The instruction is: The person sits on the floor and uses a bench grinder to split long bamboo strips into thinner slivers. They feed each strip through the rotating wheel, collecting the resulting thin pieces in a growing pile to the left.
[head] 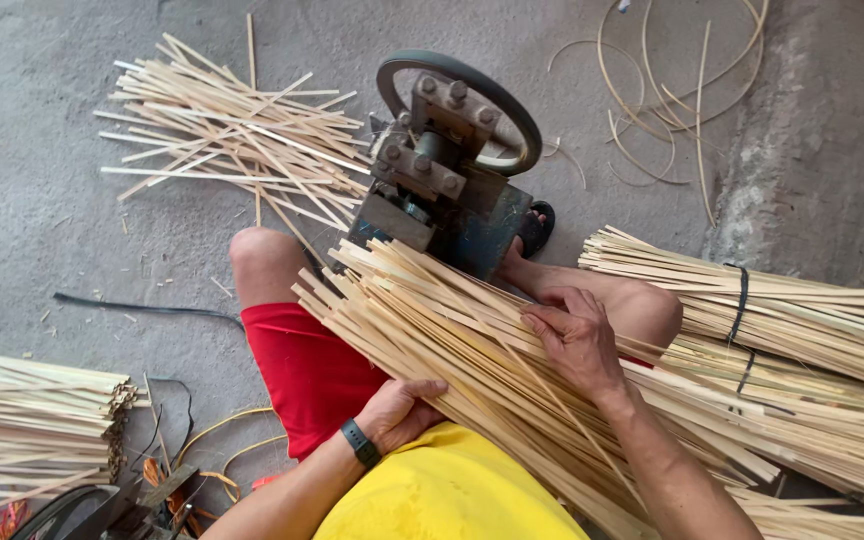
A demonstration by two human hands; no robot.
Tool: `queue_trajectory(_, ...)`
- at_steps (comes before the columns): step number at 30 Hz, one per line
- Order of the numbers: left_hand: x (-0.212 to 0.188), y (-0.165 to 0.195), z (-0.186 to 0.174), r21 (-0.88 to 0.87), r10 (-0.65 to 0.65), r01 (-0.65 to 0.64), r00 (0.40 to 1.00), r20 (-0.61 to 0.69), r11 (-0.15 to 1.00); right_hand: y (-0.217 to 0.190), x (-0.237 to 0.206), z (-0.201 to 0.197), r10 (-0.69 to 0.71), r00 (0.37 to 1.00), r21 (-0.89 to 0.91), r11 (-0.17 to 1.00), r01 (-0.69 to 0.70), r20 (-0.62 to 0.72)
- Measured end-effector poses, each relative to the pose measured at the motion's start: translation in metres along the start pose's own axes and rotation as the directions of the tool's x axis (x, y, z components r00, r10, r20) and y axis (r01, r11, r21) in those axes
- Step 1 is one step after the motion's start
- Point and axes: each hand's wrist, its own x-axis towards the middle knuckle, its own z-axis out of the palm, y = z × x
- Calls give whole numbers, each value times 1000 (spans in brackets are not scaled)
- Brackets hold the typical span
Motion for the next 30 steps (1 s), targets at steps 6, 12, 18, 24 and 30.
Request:
queue_trajectory(6, -29, 20, -13, 310, -75, 80, 997, -28, 947, 6, -10, 1, 47, 993, -62, 997, -41, 108)
queue_trajectory(12, -77, 84, -2, 923, -29, 209, 977, -211, 323, 13, -12, -3, 272, 949, 54, 958, -283, 158)
queue_trajectory(18, -107, 183, 37, 988, 213, -134, 966, 148, -80, 43, 3, -45, 244, 969, 34, 969, -245, 28)
queue_trajectory(24, -59, 231, 76, 894, 661, -403, 728, 183, 196, 60, 38, -42, 319, 941, -286, 896, -339, -117)
queue_trajectory(30, 6, 250, 100, 792, 819, -579, 539, 194, 193, 60, 66, 25, 168, 981, 28, 986, -166, -92)
